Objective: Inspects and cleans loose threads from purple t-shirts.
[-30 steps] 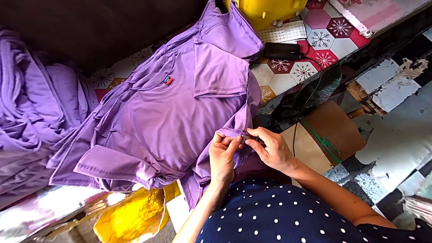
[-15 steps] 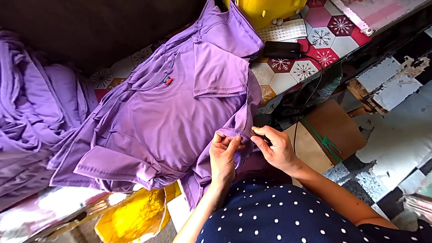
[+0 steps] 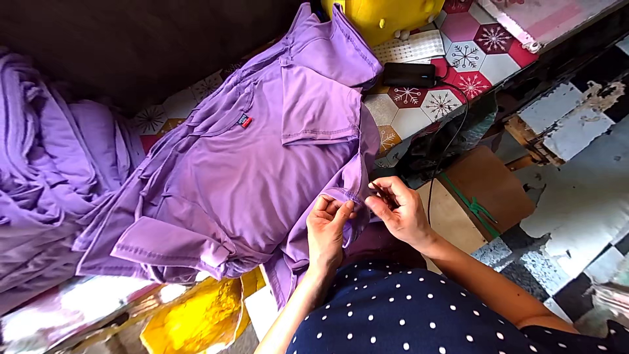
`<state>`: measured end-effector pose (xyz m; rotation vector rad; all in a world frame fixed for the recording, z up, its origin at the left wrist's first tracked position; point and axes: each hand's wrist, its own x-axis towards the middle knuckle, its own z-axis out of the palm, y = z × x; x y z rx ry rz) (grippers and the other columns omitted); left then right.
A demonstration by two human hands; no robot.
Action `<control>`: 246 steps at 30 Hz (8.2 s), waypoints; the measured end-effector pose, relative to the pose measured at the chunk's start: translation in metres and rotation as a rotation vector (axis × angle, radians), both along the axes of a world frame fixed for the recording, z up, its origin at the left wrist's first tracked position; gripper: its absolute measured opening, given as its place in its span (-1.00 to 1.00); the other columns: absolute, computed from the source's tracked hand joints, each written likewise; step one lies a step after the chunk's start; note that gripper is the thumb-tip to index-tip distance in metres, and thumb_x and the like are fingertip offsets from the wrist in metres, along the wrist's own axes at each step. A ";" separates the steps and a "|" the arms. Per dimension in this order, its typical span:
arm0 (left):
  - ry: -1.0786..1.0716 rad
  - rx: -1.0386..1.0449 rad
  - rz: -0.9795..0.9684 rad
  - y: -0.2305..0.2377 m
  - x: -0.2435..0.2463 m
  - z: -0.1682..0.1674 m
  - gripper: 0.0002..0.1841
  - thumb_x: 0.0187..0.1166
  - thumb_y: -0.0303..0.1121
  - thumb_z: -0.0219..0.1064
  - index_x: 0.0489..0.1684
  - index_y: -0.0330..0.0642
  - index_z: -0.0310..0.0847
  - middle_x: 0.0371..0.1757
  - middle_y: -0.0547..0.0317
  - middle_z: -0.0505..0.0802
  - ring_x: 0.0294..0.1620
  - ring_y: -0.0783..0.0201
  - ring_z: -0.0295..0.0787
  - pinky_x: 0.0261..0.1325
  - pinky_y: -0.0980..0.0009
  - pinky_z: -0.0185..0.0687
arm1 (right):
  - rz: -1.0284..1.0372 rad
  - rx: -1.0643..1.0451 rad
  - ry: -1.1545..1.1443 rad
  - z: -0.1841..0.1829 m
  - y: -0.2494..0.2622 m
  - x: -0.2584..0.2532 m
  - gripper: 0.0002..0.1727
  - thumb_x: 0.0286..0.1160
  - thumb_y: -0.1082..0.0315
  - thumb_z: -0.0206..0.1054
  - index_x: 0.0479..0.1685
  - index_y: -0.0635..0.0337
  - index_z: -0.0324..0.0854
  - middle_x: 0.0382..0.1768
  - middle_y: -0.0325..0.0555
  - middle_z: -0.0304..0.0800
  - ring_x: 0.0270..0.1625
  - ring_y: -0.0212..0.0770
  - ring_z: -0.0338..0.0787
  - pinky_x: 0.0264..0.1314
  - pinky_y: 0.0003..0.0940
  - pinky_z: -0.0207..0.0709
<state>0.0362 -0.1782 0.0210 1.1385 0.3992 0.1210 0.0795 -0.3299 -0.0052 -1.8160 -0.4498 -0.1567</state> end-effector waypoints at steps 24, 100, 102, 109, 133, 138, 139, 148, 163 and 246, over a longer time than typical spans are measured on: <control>0.575 1.134 0.582 0.279 -0.084 -0.017 -0.35 0.63 -0.14 0.42 0.60 -0.39 0.41 0.55 -0.49 0.51 0.55 -0.34 0.47 0.57 -0.20 0.33 | -0.074 -0.258 0.319 -0.111 -0.007 -0.046 -0.60 0.75 0.26 0.07 0.09 0.49 0.63 -0.40 0.04 0.73 -0.42 -0.24 0.71 -0.23 -0.23 0.65; 0.057 -0.121 0.467 0.171 -0.151 0.002 -0.66 0.76 -0.56 -0.05 -0.30 -0.20 0.69 -0.35 0.22 0.88 -0.25 0.40 0.85 -0.02 0.38 0.80 | 0.654 -0.059 0.407 0.015 0.203 -0.028 -0.80 0.70 0.37 0.21 -0.34 0.14 0.61 -0.65 -0.47 0.38 -0.60 -0.62 0.35 -0.46 -0.64 0.30; 0.049 -0.139 0.441 0.168 -0.150 -0.002 -0.62 0.79 -0.49 -0.08 -0.36 -0.17 0.68 -0.36 0.22 0.87 -0.25 0.40 0.83 -0.01 0.38 0.78 | 0.652 -0.162 0.449 0.010 0.206 -0.022 -0.78 0.73 0.35 0.23 -0.34 0.18 0.61 -0.66 -0.38 0.38 -0.60 -0.54 0.35 -0.47 -0.56 0.29; -0.012 0.281 0.471 0.153 -0.144 -0.004 -0.84 0.62 -0.59 0.26 -0.11 -0.33 0.80 -0.27 0.25 0.91 -0.21 0.48 0.83 -0.01 0.51 0.76 | 0.524 -0.159 -0.095 0.016 0.196 -0.037 -0.86 0.50 0.38 0.44 -0.14 0.25 0.83 -0.14 -0.08 0.82 -0.14 -0.31 0.80 -0.08 -0.34 0.72; -0.180 0.566 0.540 0.152 -0.147 -0.008 -0.79 0.54 -0.69 0.26 -0.06 -0.16 0.49 -0.21 0.41 0.88 -0.16 0.53 0.85 0.02 0.53 0.79 | 0.727 0.152 0.650 0.043 0.203 -0.049 -0.87 0.48 0.53 0.41 -0.43 0.18 0.74 -0.68 -0.43 0.54 -0.66 -0.63 0.36 -0.57 -0.71 0.27; -0.124 0.746 0.496 0.148 -0.151 -0.004 -0.83 0.55 -0.64 0.30 0.00 -0.31 0.51 -0.22 0.30 0.89 -0.18 0.53 0.86 0.00 0.55 0.80 | 0.693 -0.089 0.375 0.048 0.198 -0.062 -0.89 0.44 0.34 0.52 -0.34 0.20 0.87 -0.41 -0.35 0.79 -0.38 -0.70 0.62 -0.27 -0.75 0.49; -0.106 0.821 0.486 0.145 -0.150 -0.004 -0.83 0.54 -0.62 0.32 0.01 -0.36 0.53 -0.22 0.27 0.90 -0.18 0.55 0.86 -0.01 0.58 0.79 | 0.676 -0.135 0.321 0.048 0.198 -0.064 -0.86 0.45 0.31 0.52 -0.34 0.18 0.88 -0.41 -0.34 0.79 -0.38 -0.68 0.62 -0.27 -0.74 0.47; -0.107 0.798 0.495 0.142 -0.148 -0.006 -0.89 0.54 -0.63 0.30 -0.10 -0.34 0.53 -0.24 0.26 0.86 -0.21 0.55 0.83 -0.05 0.59 0.77 | 0.785 -0.151 0.522 0.046 0.197 -0.052 -0.86 0.65 0.40 0.29 -0.29 0.21 0.67 -0.52 -0.35 0.58 -0.44 -0.59 0.54 -0.30 -0.64 0.42; -0.031 0.985 0.448 0.139 -0.148 -0.007 -0.89 0.56 -0.54 0.33 -0.08 -0.38 0.58 -0.26 0.19 0.87 -0.22 0.58 0.81 -0.04 0.64 0.73 | 0.748 -0.235 0.263 0.038 0.197 -0.060 -0.85 0.49 0.39 0.32 -0.36 0.25 0.71 -0.48 -0.24 0.65 -0.41 -0.47 0.58 -0.31 -0.52 0.45; 0.618 1.342 0.568 0.286 -0.229 -0.030 -0.68 0.81 -0.40 0.03 0.11 -0.51 0.62 -0.14 -0.32 0.83 -0.10 -0.15 0.82 0.07 -0.11 0.65 | 0.887 -0.034 0.628 0.013 0.180 -0.018 -0.89 0.50 0.46 0.45 -0.39 0.18 0.71 -0.59 -0.42 0.63 -0.50 -0.63 0.55 -0.32 -0.66 0.48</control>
